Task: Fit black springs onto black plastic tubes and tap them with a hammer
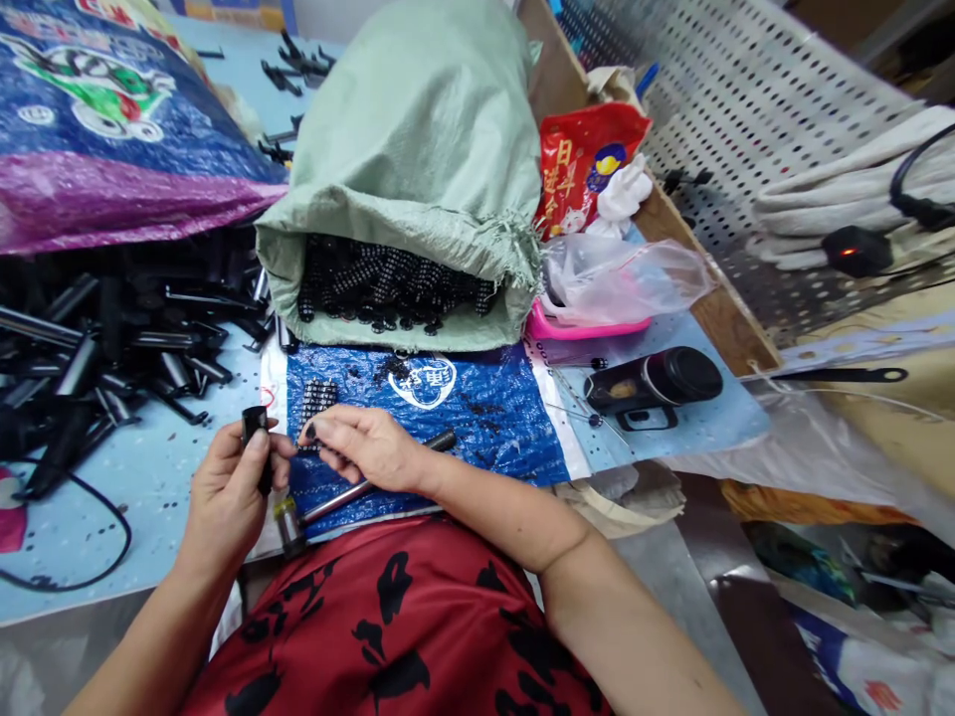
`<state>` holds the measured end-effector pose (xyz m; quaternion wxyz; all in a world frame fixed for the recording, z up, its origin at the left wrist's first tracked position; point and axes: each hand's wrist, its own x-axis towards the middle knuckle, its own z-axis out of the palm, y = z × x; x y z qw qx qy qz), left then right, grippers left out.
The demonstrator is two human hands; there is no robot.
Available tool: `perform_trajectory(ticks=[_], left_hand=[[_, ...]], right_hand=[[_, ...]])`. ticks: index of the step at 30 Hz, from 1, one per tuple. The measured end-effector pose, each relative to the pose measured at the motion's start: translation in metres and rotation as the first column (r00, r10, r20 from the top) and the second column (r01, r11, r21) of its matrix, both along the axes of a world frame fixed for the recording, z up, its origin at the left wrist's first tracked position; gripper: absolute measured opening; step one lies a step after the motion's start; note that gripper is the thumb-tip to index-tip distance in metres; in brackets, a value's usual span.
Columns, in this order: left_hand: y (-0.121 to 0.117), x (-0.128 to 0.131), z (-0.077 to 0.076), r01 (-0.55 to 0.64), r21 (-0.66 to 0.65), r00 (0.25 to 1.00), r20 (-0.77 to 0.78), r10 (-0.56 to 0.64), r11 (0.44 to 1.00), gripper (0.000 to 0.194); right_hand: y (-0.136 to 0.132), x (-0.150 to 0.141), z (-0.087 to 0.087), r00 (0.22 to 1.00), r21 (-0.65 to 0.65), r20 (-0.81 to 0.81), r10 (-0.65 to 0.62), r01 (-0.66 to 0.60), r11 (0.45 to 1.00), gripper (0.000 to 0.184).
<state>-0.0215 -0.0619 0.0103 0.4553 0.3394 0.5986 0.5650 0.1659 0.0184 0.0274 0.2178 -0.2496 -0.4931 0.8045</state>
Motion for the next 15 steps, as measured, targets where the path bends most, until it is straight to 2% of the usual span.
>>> perform_trajectory(ticks=[4, 8, 12, 15], left_hand=[[-0.003, 0.001, -0.001, 0.013, -0.016, 0.998, 0.068, -0.012, 1.000, 0.033], [0.000, 0.012, 0.003, -0.007, 0.004, 0.999, -0.053, 0.008, 1.000, 0.030], [0.010, 0.035, 0.006, 0.009, 0.077, 0.978, -0.208, 0.007, 0.997, 0.033], [0.012, 0.043, 0.005, 0.046, 0.090, 0.983, -0.184, -0.028, 0.995, 0.031]], right_hand=[[-0.004, -0.003, -0.008, 0.962, -0.092, -0.029, -0.272, 0.269, 0.959, 0.055], [-0.007, -0.010, -0.012, 0.896, -0.164, -0.049, -0.442, 0.429, 0.888, 0.055], [-0.014, -0.024, -0.010, 0.820, -0.053, -0.064, -0.569, 0.566, 0.822, 0.046], [-0.015, -0.023, -0.012, 0.873, 0.131, -0.054, -0.485, 0.488, 0.863, 0.050]])
